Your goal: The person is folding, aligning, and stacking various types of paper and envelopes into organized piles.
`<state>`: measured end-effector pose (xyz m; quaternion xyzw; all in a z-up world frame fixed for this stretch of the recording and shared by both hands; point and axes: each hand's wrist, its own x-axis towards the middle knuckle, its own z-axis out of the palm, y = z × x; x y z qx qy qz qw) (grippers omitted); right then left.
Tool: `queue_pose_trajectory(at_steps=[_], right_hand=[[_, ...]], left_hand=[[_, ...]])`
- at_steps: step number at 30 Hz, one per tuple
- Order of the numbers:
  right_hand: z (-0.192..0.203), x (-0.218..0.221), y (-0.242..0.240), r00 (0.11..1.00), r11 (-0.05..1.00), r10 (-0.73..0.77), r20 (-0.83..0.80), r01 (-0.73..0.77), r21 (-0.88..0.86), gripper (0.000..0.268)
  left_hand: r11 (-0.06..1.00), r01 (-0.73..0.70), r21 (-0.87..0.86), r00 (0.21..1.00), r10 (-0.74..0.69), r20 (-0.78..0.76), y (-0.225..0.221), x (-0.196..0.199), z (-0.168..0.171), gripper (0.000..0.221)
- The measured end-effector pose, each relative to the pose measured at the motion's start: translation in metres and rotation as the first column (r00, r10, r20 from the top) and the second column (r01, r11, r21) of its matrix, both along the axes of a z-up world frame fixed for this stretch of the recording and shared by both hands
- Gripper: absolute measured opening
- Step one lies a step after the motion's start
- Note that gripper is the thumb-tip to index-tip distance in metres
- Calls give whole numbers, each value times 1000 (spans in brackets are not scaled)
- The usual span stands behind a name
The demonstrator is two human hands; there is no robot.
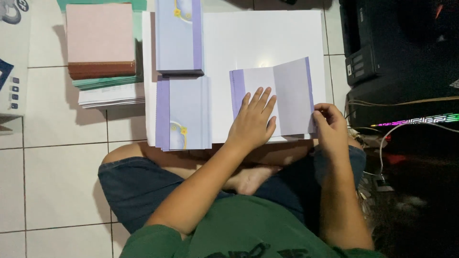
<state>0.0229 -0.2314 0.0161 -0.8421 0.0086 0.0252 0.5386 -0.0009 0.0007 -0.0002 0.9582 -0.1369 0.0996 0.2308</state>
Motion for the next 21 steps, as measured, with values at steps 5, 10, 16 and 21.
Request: queue_pose_trajectory(at_steps=[5,10,16,21], right_hand=[[-2,-6,6,994,992,64,87,-73,105,13],[22,-16,39,963,938,268,40,-270,218,33],[59,-32,77,862,781,507,-21,-469,-413,34],[69,-35,85,843,650,538,4,-412,-638,45]], left_hand=[[999,4,-40,1000,-3,10,2,0,-1,51],[986,3,-167,1000,-2,7,9,2,-16,59],[674,-36,-738,996,86,31,23,1,-8,68],[992,-70,-105,996,75,45,3,1,-8,57]])
